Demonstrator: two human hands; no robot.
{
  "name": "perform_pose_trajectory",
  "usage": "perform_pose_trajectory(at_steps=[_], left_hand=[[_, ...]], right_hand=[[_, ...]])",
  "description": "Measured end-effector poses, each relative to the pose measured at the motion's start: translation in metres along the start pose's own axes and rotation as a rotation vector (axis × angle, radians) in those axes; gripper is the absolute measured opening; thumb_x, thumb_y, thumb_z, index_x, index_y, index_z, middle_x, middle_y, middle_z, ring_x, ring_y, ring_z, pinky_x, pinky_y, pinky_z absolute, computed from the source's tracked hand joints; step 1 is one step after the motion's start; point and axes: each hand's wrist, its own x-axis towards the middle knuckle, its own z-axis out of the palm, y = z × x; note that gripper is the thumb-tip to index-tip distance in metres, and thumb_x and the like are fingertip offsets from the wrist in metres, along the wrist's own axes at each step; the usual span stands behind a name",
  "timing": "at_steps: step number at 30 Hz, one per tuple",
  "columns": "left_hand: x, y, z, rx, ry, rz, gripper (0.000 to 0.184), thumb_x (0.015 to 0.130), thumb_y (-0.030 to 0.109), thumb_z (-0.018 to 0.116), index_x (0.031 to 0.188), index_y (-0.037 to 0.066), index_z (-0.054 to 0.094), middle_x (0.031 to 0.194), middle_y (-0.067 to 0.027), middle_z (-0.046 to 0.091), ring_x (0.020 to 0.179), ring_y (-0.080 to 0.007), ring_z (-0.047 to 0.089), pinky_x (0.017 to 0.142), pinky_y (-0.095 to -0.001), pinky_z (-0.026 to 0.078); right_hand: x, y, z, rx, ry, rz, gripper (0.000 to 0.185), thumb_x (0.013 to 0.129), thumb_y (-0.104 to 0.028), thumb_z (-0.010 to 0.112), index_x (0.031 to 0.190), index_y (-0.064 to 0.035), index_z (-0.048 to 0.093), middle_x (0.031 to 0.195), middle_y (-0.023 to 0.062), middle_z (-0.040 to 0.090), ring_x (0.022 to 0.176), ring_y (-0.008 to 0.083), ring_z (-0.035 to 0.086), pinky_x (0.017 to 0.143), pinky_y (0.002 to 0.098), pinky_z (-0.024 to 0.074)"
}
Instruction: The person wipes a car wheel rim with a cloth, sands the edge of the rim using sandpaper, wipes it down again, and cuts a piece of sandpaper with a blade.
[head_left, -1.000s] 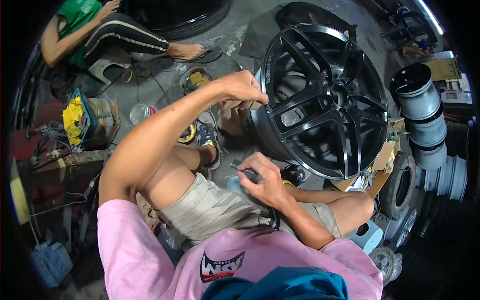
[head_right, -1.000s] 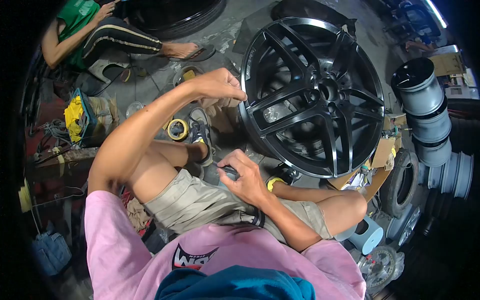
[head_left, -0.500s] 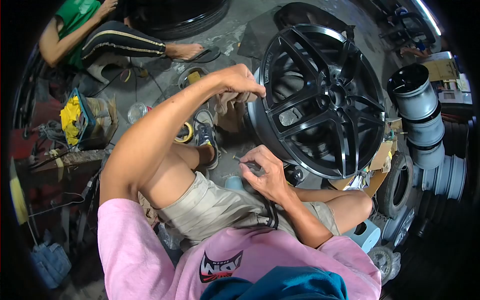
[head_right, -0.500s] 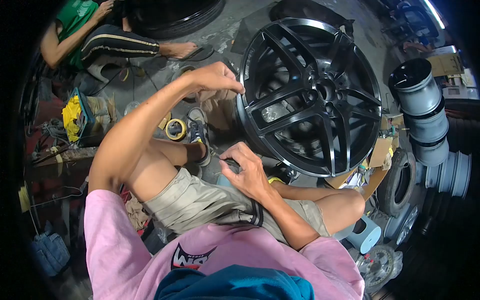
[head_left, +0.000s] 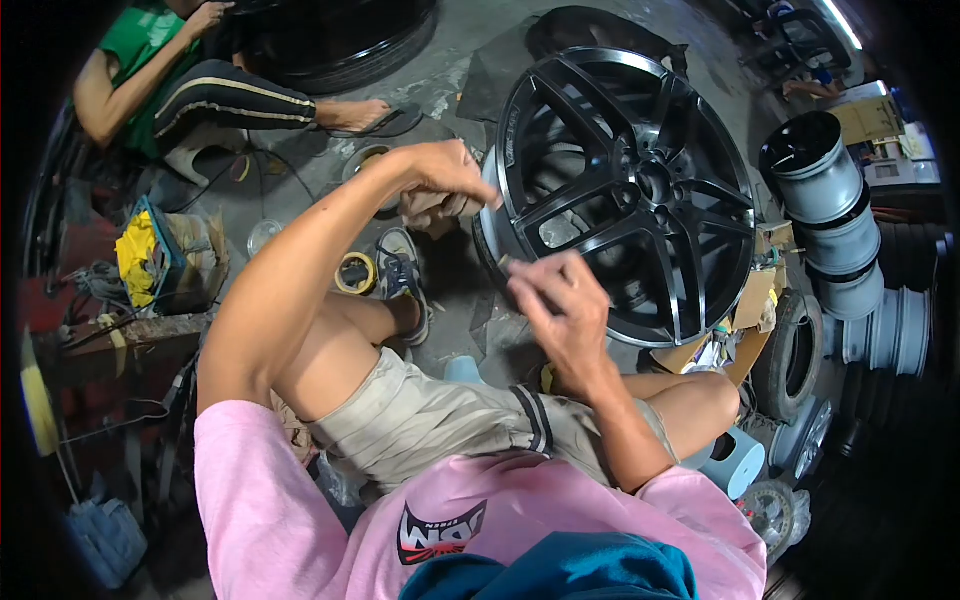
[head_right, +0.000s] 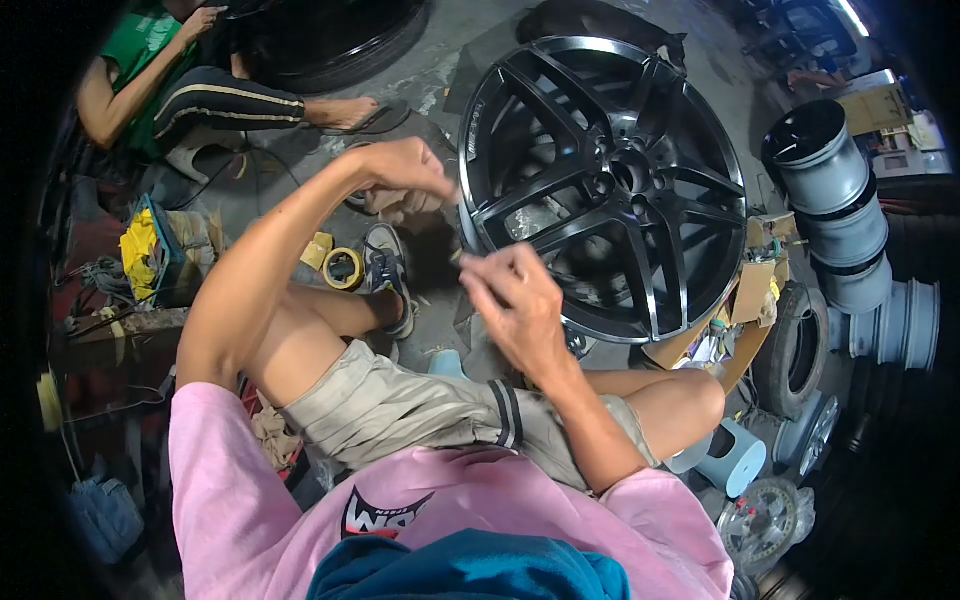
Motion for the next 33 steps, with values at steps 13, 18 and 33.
perform_pose_trajectory(at_steps=[13,18,33], left_hand=[[-0.031,0.003,0.002,0.548,0.025,0.019,0.033,0.080,0.032,0.078,0.089,0.001,0.079,0.080,-0.0146,0.077,0.071,-0.0280,0.074,0.067,-0.0416,0.059],[-0.040,0.001,0.000,0.581,0.055,0.057,0.035,0.080,0.033,0.078,0.094,0.001,0.080,0.086,-0.0171,0.078,0.078,-0.0309,0.076,0.072,-0.0424,0.060],[-0.045,0.005,0.000,0.643,0.065,0.049,0.033,0.079,0.032,0.077,0.089,0.001,0.079,0.088,-0.0183,0.078,0.088,-0.0355,0.076,0.080,-0.0450,0.060]], right_hand=[[0.066,0.031,0.037,-0.318,-0.078,-0.099,0.025,0.093,-0.003,0.072,0.117,0.0017,0.072,0.097,0.0170,0.055,0.085,0.0348,0.064,0.075,0.0464,0.0531],[0.076,0.036,0.046,-0.311,-0.037,-0.103,0.024,0.093,-0.001,0.072,0.117,0.0020,0.073,0.095,0.0170,0.054,0.081,0.0343,0.064,0.073,0.0449,0.0527],[0.080,0.033,0.051,-0.314,-0.021,-0.081,0.021,0.094,0.000,0.071,0.115,0.0032,0.073,0.094,0.0189,0.054,0.079,0.0355,0.064,0.073,0.0453,0.0525]])
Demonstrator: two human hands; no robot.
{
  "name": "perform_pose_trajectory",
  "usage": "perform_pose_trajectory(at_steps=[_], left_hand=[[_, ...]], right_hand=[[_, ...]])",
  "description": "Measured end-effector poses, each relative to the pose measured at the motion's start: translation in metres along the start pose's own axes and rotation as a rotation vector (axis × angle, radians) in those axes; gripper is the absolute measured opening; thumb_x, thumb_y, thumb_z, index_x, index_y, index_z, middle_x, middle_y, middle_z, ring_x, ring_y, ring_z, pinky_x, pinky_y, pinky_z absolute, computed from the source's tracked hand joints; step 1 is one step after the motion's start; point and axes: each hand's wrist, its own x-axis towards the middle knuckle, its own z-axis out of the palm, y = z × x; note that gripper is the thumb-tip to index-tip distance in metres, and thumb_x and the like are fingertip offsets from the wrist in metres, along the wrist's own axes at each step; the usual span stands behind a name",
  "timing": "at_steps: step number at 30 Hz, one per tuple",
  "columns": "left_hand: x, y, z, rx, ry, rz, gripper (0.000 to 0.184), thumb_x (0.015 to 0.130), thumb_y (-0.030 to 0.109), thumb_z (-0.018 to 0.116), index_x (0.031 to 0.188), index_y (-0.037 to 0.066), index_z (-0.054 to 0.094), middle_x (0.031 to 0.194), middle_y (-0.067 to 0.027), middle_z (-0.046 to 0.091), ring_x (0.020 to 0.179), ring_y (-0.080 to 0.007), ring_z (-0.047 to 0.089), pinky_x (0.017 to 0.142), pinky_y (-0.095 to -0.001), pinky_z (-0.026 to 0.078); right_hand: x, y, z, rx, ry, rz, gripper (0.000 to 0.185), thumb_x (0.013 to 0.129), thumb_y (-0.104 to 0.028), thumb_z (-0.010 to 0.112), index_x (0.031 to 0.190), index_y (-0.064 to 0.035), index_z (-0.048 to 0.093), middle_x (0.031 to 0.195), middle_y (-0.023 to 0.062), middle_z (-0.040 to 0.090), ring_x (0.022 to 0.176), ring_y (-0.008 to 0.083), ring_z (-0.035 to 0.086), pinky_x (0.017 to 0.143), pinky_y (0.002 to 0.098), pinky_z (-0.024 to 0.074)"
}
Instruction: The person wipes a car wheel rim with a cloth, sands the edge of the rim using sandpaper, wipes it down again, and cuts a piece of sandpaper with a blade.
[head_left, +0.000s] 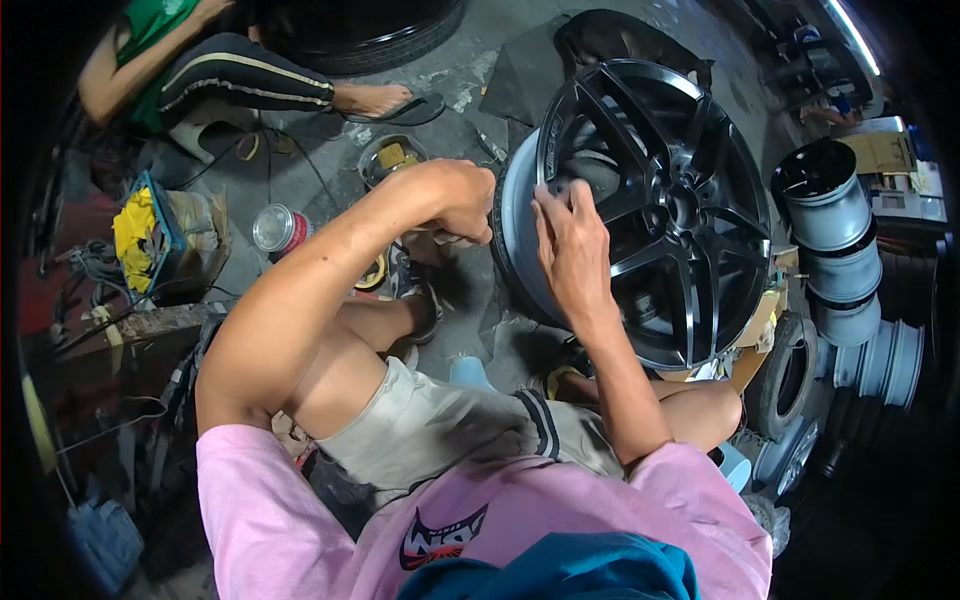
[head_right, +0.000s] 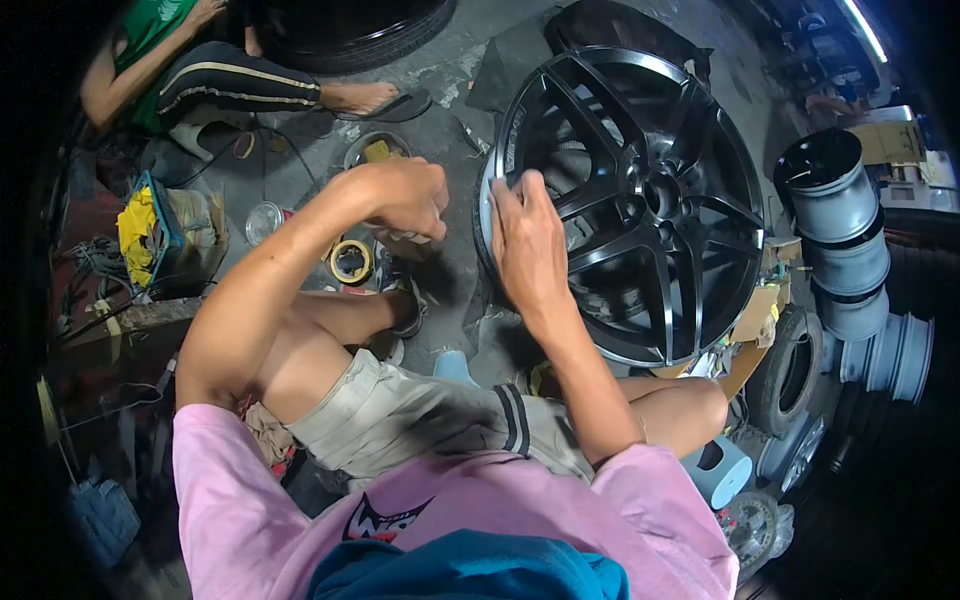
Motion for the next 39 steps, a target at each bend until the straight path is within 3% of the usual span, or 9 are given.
perform_pose_trajectory(at_steps=[3,5,15,17,20,23,27,34,39], left_hand=[[-0.001,0.005,-0.003,-0.044,-0.066,-0.048,0.032,0.080,0.032,0.077,0.087,0.001,0.079,0.086,-0.0182,0.078,0.084,-0.0352,0.076,0.078,-0.0449,0.060],[0.006,0.001,0.003,0.024,0.032,0.009,0.031,0.081,0.032,0.075,0.086,0.002,0.079,0.086,-0.0178,0.078,0.084,-0.0350,0.076,0.076,-0.0455,0.060],[0.006,0.007,0.002,0.040,0.013,0.009,0.035,0.080,0.032,0.076,0.099,0.004,0.081,0.093,-0.0191,0.079,0.089,-0.0331,0.077,0.080,-0.0433,0.060],[0.004,0.009,0.001,0.047,0.017,-0.010,0.035,0.080,0.032,0.076,0.100,0.003,0.081,0.093,-0.0191,0.079,0.089,-0.0331,0.077,0.080,-0.0432,0.060],[0.001,0.007,-0.002,0.014,-0.041,-0.058,0.037,0.080,0.033,0.077,0.100,0.002,0.080,0.093,-0.0191,0.079,0.088,-0.0334,0.077,0.079,-0.0429,0.061],[0.005,-0.009,0.004,-0.030,0.043,0.038,0.040,0.080,0.035,0.078,0.101,0.001,0.080,0.093,-0.0197,0.079,0.088,-0.0349,0.077,0.079,-0.0432,0.061],[0.005,-0.001,0.002,-0.013,0.021,-0.033,0.039,0.080,0.035,0.079,0.099,0.001,0.080,0.091,-0.0227,0.077,0.088,-0.0370,0.076,0.081,-0.0450,0.060],[0.017,-0.013,0.005,-0.066,0.035,0.024,0.043,0.075,0.039,0.082,0.101,0.004,0.081,0.094,-0.0219,0.078,0.090,-0.0341,0.077,0.082,-0.0428,0.061],[0.014,-0.001,0.001,-0.017,0.009,-0.048,0.048,0.074,0.039,0.083,0.107,0.004,0.080,0.096,-0.0192,0.079,0.089,-0.0331,0.078,0.080,-0.0420,0.062]], right_hand=[[-0.011,-0.002,-0.005,0.014,-0.028,0.049,0.022,0.095,-0.001,0.070,0.116,0.0038,0.072,0.095,0.0203,0.054,0.080,0.0387,0.064,0.073,0.0475,0.0518],[0.000,0.002,-0.003,0.001,-0.005,-0.020,0.022,0.095,-0.001,0.070,0.116,0.0035,0.072,0.094,0.0200,0.054,0.080,0.0382,0.063,0.073,0.0472,0.0519],[0.001,0.005,0.001,0.004,0.016,-0.023,0.020,0.094,-0.001,0.070,0.114,0.0042,0.071,0.093,0.0196,0.052,0.079,0.0371,0.064,0.073,0.0463,0.0523],[0.014,0.006,0.004,-0.001,-0.005,-0.030,0.020,0.093,0.001,0.067,0.112,0.0079,0.070,0.095,0.0201,0.051,0.086,0.0389,0.064,0.076,0.0492,0.0522],[0.000,-0.001,0.000,0.005,-0.012,-0.003,0.020,0.094,-0.001,0.067,0.112,0.0077,0.069,0.094,0.0202,0.051,0.087,0.0396,0.064,0.076,0.0496,0.0519],[-0.013,-0.002,-0.005,0.022,-0.058,0.052,0.020,0.096,-0.002,0.066,0.113,0.0074,0.068,0.096,0.0207,0.051,0.088,0.0406,0.064,0.078,0.0497,0.0517],[0.008,0.006,0.004,0.000,0.007,-0.022,0.020,0.096,-0.002,0.065,0.114,0.0072,0.068,0.099,0.0218,0.053,0.090,0.0418,0.064,0.078,0.0493,0.0521],[-0.008,0.004,-0.002,0.019,0.018,-0.025,0.015,0.095,-0.002,0.066,0.106,0.0075,0.067,0.099,0.0218,0.052,0.091,0.0415,0.064,0.078,0.0492,0.0522],[0.021,0.011,0.011,-0.039,0.032,-0.044,0.014,0.096,-0.004,0.066,0.103,0.0074,0.066,0.099,0.0217,0.053,0.091,0.0412,0.064,0.080,0.0493,0.0528]])
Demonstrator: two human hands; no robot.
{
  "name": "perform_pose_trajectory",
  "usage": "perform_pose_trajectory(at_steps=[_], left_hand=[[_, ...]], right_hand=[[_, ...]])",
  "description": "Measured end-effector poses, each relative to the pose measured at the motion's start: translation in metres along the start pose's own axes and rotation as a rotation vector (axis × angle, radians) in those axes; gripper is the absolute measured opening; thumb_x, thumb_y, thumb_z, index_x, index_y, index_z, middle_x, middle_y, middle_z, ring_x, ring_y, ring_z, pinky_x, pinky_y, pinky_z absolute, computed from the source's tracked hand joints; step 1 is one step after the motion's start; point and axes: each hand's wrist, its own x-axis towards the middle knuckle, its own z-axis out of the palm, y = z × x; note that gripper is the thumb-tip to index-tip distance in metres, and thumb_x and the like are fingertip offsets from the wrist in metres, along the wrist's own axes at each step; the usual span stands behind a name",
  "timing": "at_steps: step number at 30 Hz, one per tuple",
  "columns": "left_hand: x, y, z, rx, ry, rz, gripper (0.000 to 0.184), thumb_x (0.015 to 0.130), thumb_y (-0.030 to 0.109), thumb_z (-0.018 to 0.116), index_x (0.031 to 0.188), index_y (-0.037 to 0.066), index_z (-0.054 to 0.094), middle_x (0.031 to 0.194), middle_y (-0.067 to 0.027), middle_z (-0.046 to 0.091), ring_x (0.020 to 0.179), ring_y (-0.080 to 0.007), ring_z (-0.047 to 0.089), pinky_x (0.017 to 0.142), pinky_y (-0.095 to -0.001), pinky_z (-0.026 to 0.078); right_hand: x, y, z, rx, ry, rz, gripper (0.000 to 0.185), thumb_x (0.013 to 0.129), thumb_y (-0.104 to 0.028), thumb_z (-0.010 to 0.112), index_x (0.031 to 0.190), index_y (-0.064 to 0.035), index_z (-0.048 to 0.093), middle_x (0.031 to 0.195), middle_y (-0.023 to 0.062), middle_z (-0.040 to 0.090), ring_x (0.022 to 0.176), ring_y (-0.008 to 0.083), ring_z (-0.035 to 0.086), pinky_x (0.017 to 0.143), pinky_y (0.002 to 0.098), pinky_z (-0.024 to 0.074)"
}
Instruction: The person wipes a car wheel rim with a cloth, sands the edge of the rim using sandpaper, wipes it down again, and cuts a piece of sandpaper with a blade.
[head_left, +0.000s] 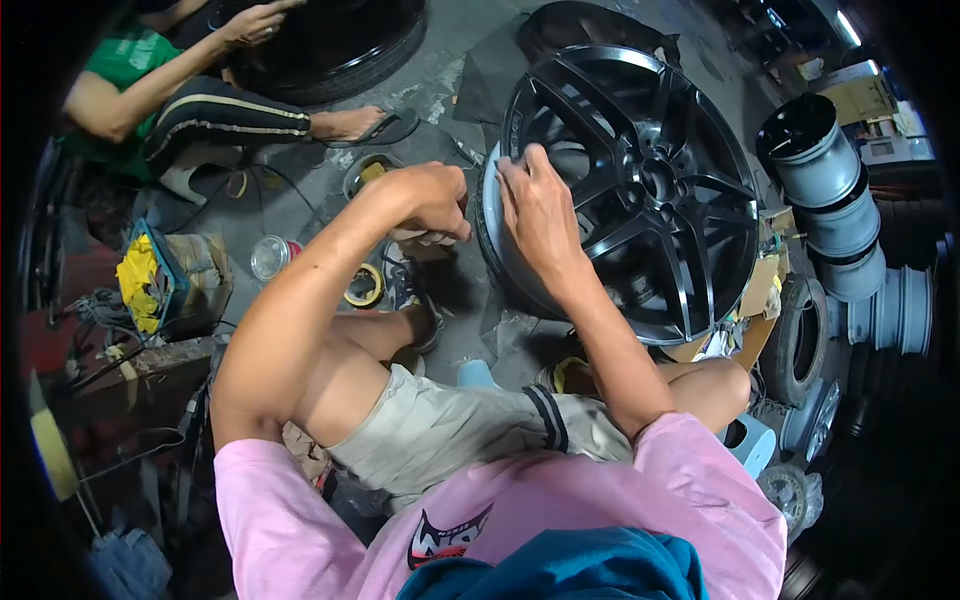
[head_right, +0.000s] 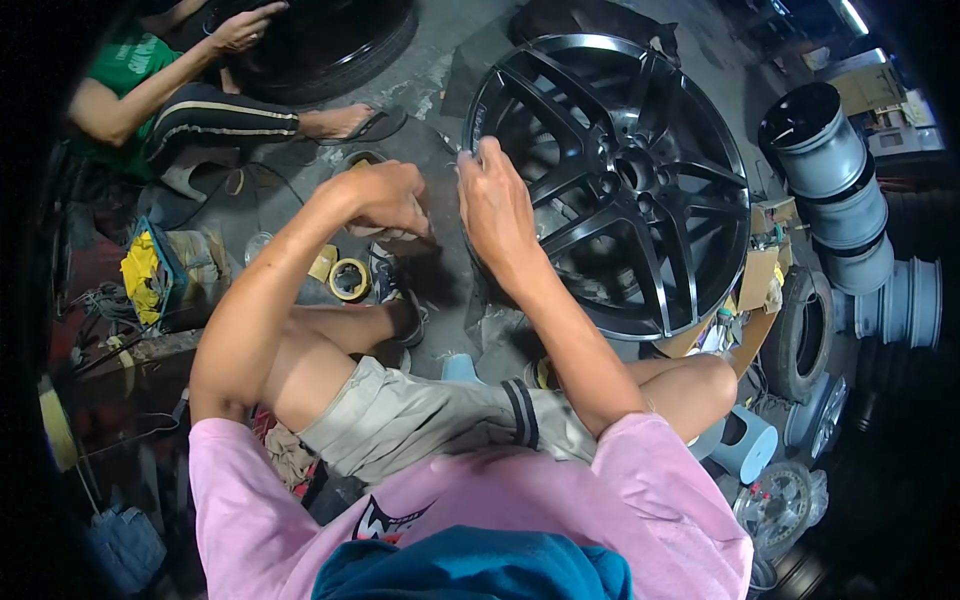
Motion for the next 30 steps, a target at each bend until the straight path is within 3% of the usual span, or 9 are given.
perform_pose_trajectory(at_steps=[4,11,15,17,18,19,23,26,30], left_hand=[[-0.001,-0.008,-0.006,-0.077,-0.007,0.015,0.049,0.075,0.038,0.082,0.106,0.001,0.080,0.097,-0.0194,0.079,0.087,-0.0329,0.078,0.077,-0.0424,0.062],[-0.006,0.000,-0.008,-0.064,-0.029,-0.010,0.049,0.074,0.038,0.083,0.106,0.000,0.079,0.092,-0.0184,0.079,0.084,-0.0316,0.078,0.074,-0.0428,0.061],[-0.010,0.001,-0.009,-0.068,-0.043,-0.073,0.045,0.079,0.036,0.085,0.110,0.003,0.079,0.104,-0.0184,0.079,0.095,-0.0340,0.077,0.081,-0.0446,0.061],[-0.004,-0.005,-0.004,-0.015,0.013,-0.017,0.052,0.075,0.040,0.084,0.107,0.000,0.079,0.092,-0.0177,0.079,0.080,-0.0306,0.077,0.073,-0.0423,0.061],[-0.002,-0.005,-0.002,-0.009,0.014,-0.017,0.052,0.075,0.040,0.084,0.107,0.000,0.079,0.092,-0.0177,0.079,0.080,-0.0306,0.077,0.073,-0.0423,0.061],[-0.002,-0.006,-0.002,-0.024,0.007,-0.017,0.052,0.074,0.041,0.084,0.107,0.000,0.079,0.092,-0.0180,0.079,0.081,-0.0308,0.077,0.073,-0.0427,0.061],[-0.005,-0.016,-0.004,-0.051,0.098,0.022,0.053,0.074,0.042,0.085,0.108,0.003,0.079,0.094,-0.0185,0.079,0.083,-0.0317,0.077,0.073,-0.0433,0.061],[0.000,-0.017,-0.005,-0.046,0.039,0.011,0.053,0.074,0.043,0.086,0.109,0.004,0.080,0.096,-0.0194,0.079,0.084,-0.0329,0.077,0.076,-0.0432,0.062],[0.001,-0.014,-0.004,-0.029,0.087,-0.008,0.052,0.076,0.045,0.084,0.106,0.003,0.079,0.092,-0.0205,0.078,0.085,-0.0331,0.077,0.077,-0.0440,0.061]], right_hand=[[-0.024,-0.013,-0.013,0.053,-0.071,0.083,0.013,0.096,-0.003,0.065,0.103,0.0077,0.066,0.099,0.0219,0.053,0.093,0.0419,0.064,0.080,0.0505,0.0518],[0.003,-0.005,0.001,0.021,0.016,0.037,0.012,0.096,-0.003,0.065,0.101,0.0079,0.066,0.100,0.0237,0.054,0.090,0.0431,0.064,0.078,0.0508,0.0524],[-0.015,-0.009,-0.006,0.048,0.004,0.044,0.011,0.094,-0.002,0.067,0.100,0.0075,0.066,0.099,0.0232,0.055,0.090,0.0428,0.065,0.077,0.0506,0.0530],[0.001,0.001,0.002,0.013,0.024,0.023,0.011,0.095,-0.002,0.067,0.099,0.0073,0.066,0.098,0.0227,0.054,0.089,0.0426,0.065,0.077,0.0508,0.0527],[0.010,0.004,0.005,-0.019,0.039,-0.014,0.010,0.095,-0.002,0.066,0.099,0.0070,0.066,0.097,0.0222,0.054,0.089,0.0424,0.065,0.077,0.0509,0.0525],[0.016,0.008,0.010,-0.035,0.061,-0.008,0.016,0.095,-0.003,0.069,0.109,0.0046,0.072,0.096,0.0219,0.054,0.085,0.0421,0.066,0.075,0.0496,0.0526],[-0.013,-0.007,-0.002,0.034,0.035,0.018,0.018,0.095,-0.003,0.069,0.111,0.0050,0.073,0.096,0.0217,0.055,0.083,0.0416,0.066,0.075,0.0496,0.0527],[-0.021,-0.008,-0.006,0.029,0.008,0.041,0.018,0.095,-0.002,0.069,0.112,0.0048,0.073,0.096,0.0219,0.056,0.084,0.0414,0.066,0.076,0.0495,0.0526],[0.015,0.004,0.007,-0.042,0.034,0.011,0.019,0.094,-0.003,0.070,0.111,0.0046,0.073,0.096,0.0223,0.055,0.087,0.0415,0.066,0.077,0.0486,0.0524]])
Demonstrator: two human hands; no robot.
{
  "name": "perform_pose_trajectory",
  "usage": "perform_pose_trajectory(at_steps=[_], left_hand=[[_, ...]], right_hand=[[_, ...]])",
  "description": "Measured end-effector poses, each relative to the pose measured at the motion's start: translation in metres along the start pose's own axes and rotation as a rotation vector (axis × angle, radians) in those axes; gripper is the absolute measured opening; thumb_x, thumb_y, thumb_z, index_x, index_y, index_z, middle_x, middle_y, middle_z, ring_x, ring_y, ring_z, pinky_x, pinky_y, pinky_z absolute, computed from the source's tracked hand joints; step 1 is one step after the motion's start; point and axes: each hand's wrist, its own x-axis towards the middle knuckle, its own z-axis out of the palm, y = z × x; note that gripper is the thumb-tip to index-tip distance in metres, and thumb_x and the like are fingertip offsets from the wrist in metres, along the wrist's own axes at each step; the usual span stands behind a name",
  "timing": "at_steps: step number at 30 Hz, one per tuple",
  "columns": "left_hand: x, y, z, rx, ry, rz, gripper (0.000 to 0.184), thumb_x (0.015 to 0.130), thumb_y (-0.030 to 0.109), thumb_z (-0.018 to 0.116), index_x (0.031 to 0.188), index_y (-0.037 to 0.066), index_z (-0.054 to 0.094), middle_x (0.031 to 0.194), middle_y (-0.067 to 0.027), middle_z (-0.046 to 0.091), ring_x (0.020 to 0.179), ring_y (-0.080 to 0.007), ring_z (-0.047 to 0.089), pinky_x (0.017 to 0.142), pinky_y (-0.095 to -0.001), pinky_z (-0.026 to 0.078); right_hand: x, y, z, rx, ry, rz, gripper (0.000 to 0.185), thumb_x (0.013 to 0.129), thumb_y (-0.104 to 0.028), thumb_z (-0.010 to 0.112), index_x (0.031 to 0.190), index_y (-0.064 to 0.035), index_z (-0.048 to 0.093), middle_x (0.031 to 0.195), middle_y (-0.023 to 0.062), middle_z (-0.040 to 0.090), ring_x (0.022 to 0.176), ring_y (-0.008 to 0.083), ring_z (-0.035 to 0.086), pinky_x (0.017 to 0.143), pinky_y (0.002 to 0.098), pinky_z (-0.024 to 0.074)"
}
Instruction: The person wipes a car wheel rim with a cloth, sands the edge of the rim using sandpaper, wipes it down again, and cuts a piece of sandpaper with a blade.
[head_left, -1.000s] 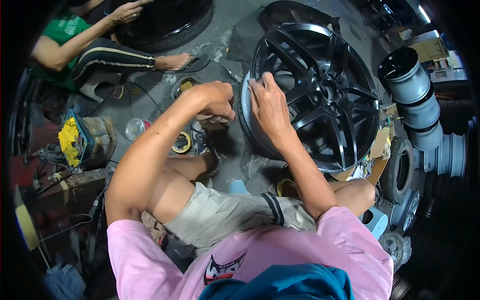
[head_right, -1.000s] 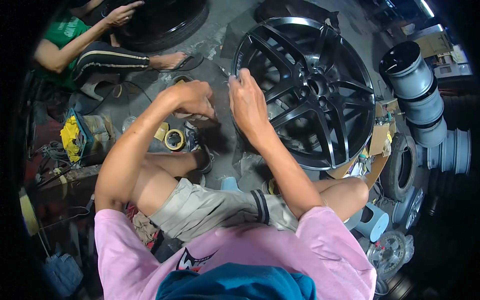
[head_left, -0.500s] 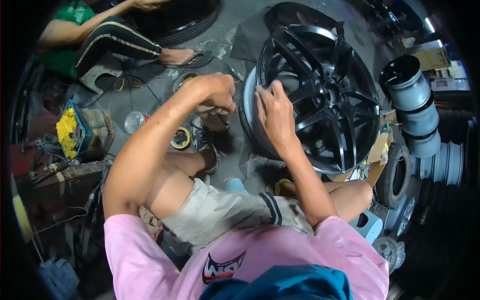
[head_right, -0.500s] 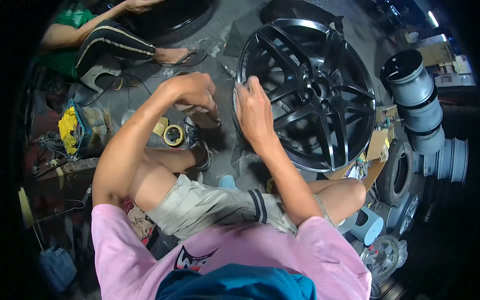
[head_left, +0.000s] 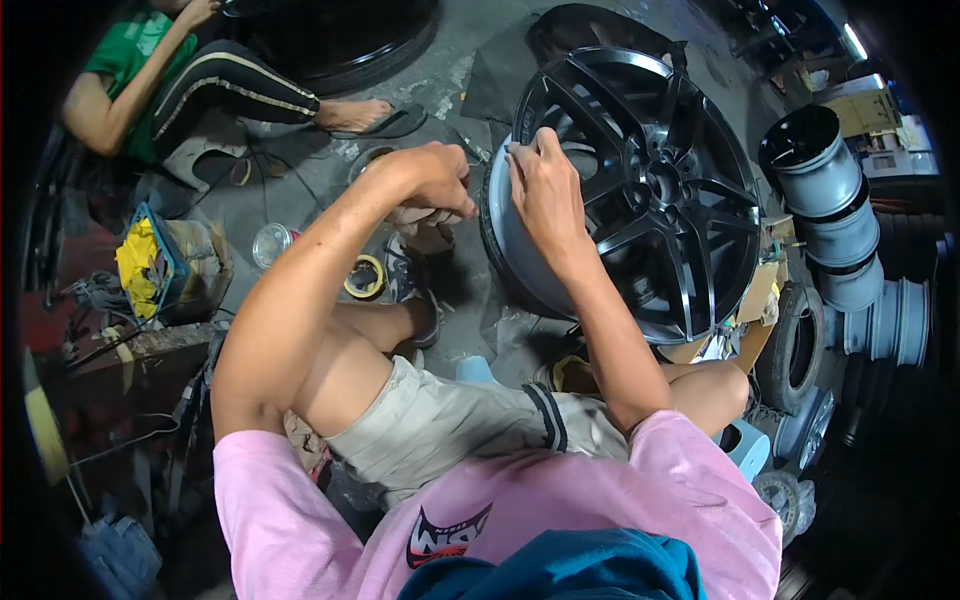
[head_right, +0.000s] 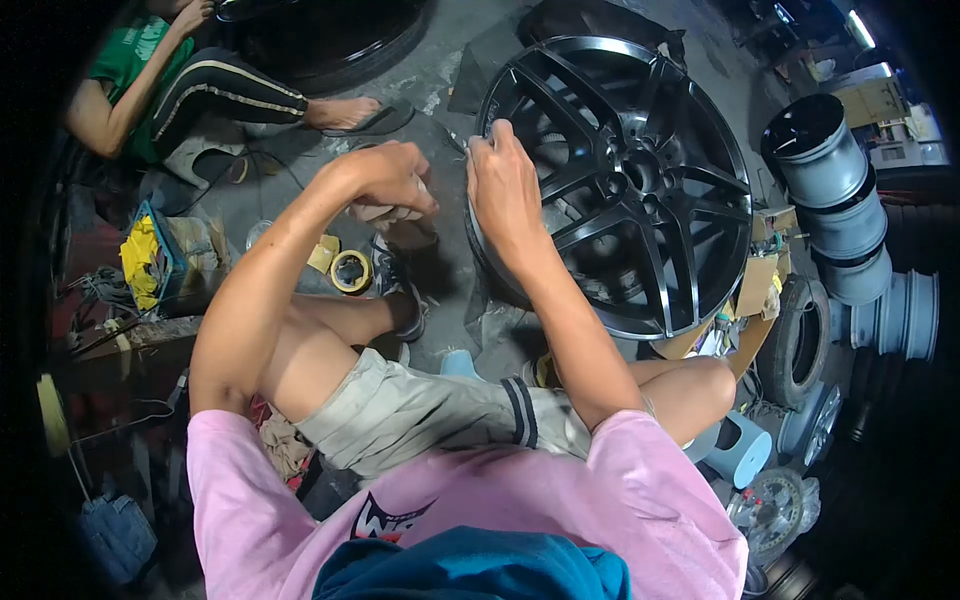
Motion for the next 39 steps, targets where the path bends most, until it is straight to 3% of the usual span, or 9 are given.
perform_pose_trajectory(at_steps=[12,14,16,18,20,23,32,34,39], left_hand=[[0.055,-0.023,-0.005,-0.389,0.706,0.036,0.056,0.096,0.051,0.069,0.110,-0.002,0.073,0.088,-0.0204,0.075,0.076,-0.0284,0.073,0.072,-0.0431,0.056],[0.067,-0.022,-0.012,-0.550,0.725,0.042,0.054,0.093,0.048,0.066,0.116,0.000,0.073,0.119,-0.0274,0.073,0.118,-0.0423,0.068,0.101,-0.0473,0.052],[0.078,-0.018,-0.010,-0.585,0.768,0.102,0.052,0.093,0.047,0.067,0.115,0.001,0.072,0.117,-0.0262,0.074,0.116,-0.0422,0.069,0.100,-0.0472,0.053],[0.082,-0.003,-0.003,-0.527,0.800,0.163,0.046,0.095,0.044,0.073,0.110,0.001,0.072,0.093,-0.0148,0.074,0.078,-0.0192,0.069,0.067,-0.0352,0.053],[0.087,0.003,0.013,-0.460,0.695,0.206,0.045,0.091,0.042,0.081,0.107,0.001,0.071,0.094,-0.0142,0.075,0.083,-0.0187,0.070,0.073,-0.0337,0.053],[0.086,-0.004,0.034,-0.496,0.625,0.196,0.054,0.081,0.050,0.086,0.100,0.002,0.070,0.108,-0.0225,0.076,0.104,-0.0352,0.073,0.090,-0.0441,0.055],[0.024,0.026,0.106,-0.735,0.373,0.109,0.048,0.080,0.041,0.091,0.086,0.001,0.064,0.082,-0.0138,0.071,0.078,-0.0184,0.066,0.072,-0.0378,0.054],[0.007,0.031,0.114,-0.635,0.173,0.169,0.043,0.087,0.038,0.088,0.089,0.004,0.061,0.081,-0.0020,0.064,0.079,-0.0087,0.057,0.068,-0.0299,0.049],[0.013,0.022,0.108,-0.191,-0.176,0.241,0.045,0.085,0.039,0.086,0.106,0.002,0.069,0.086,-0.0142,0.069,0.085,-0.0277,0.070,0.077,-0.0419,0.055]], right_hand=[[-0.001,0.000,0.001,0.047,0.008,0.005,0.009,0.094,-0.003,0.065,0.095,0.0062,0.065,0.098,0.0242,0.054,0.090,0.0443,0.064,0.079,0.0522,0.0522],[-0.015,-0.004,-0.008,0.042,0.008,-0.010,0.009,0.093,-0.003,0.065,0.092,0.0059,0.064,0.098,0.0243,0.053,0.090,0.0445,0.063,0.079,0.0525,0.0523],[-0.041,-0.015,-0.031,0.112,-0.109,0.020,0.009,0.092,-0.003,0.067,0.092,0.0055,0.068,0.098,0.0231,0.055,0.088,0.0438,0.065,0.078,0.0519,0.0530],[-0.065,-0.024,-0.055,0.189,-0.153,0.068,0.009,0.091,-0.004,0.069,0.094,0.0048,0.071,0.096,0.0216,0.057,0.086,0.0423,0.066,0.077,0.0501,0.0538],[-0.085,-0.029,-0.070,0.266,-0.188,0.126,0.010,0.090,-0.004,0.071,0.095,0.0040,0.073,0.094,0.0202,0.059,0.085,0.0408,0.067,0.075,0.0483,0.0545],[-0.106,-0.034,-0.078,0.403,-0.215,0.146,0.013,0.089,-0.006,0.075,0.100,0.0004,0.078,0.089,0.0161,0.062,0.079,0.0345,0.068,0.071,0.0425,0.0551],[-0.207,-0.040,-0.002,0.571,-0.623,0.106,0.019,0.091,-0.017,0.072,0.097,0.0002,0.078,0.097,0.0186,0.064,0.086,0.0406,0.069,0.078,0.0488,0.0558],[-0.223,-0.033,0.015,0.517,-0.714,0.116,0.021,0.091,-0.019,0.072,0.096,0.0002,0.077,0.103,0.0205,0.065,0.092,0.0441,0.069,0.082,0.0515,0.0569],[-0.262,-0.012,0.047,0.450,-0.856,0.279,0.019,0.086,-0.015,0.076,0.099,-0.0010,0.077,0.113,0.0265,0.065,0.100,0.0466,0.070,0.089,0.0520,0.0571]])
